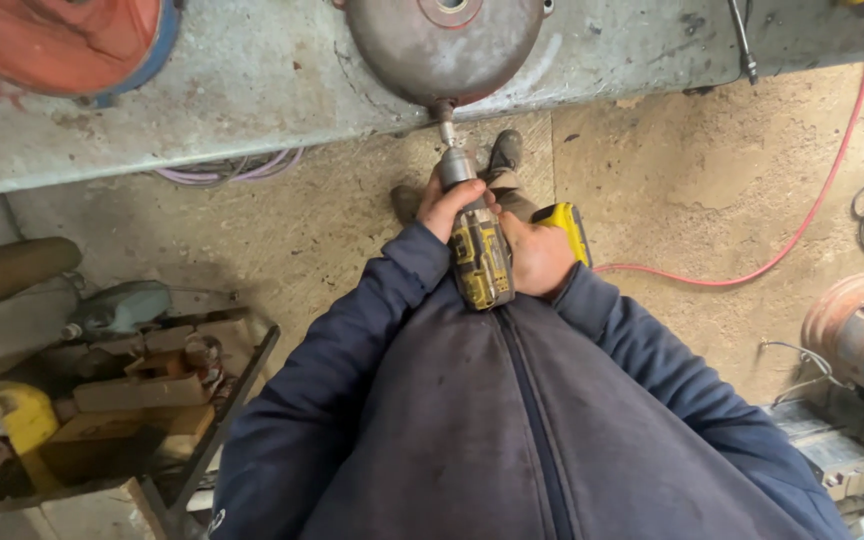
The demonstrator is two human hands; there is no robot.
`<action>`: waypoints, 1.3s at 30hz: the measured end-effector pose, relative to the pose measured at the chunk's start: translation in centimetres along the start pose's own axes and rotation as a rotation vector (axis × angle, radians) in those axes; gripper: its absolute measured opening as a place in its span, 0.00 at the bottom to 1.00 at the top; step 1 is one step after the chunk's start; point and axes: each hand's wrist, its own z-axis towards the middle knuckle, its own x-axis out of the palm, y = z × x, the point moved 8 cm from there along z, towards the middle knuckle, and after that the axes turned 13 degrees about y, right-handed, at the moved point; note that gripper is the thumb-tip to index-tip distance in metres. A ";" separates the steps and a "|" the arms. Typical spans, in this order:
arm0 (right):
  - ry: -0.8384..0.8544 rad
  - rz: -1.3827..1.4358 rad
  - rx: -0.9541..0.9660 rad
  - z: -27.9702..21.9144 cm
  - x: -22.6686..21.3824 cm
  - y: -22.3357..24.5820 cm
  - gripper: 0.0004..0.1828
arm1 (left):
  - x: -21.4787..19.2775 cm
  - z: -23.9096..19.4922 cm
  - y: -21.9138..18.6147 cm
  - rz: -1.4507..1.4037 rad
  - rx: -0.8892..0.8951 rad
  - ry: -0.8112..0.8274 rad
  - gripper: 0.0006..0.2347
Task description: Unscrew several bolts from a metal motor or pump casing using a cordless power driver to disassemble the unit.
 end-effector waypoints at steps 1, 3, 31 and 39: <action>0.005 -0.002 -0.004 0.1 0.1 0.4 0.23 | -0.4 0.1 0.2 -0.004 0.005 -0.003 0.17; -0.049 0.014 -0.012 0.5 -0.2 1.2 0.26 | -1.1 0.1 0.4 0.036 0.023 0.020 0.15; -0.134 -0.051 0.128 0.9 5.1 -0.5 0.21 | -5.4 2.2 1.6 0.245 -0.158 -0.001 0.13; -0.125 -0.013 0.122 0.9 5.7 -1.3 0.23 | -3.8 2.3 0.8 0.227 -0.054 0.054 0.15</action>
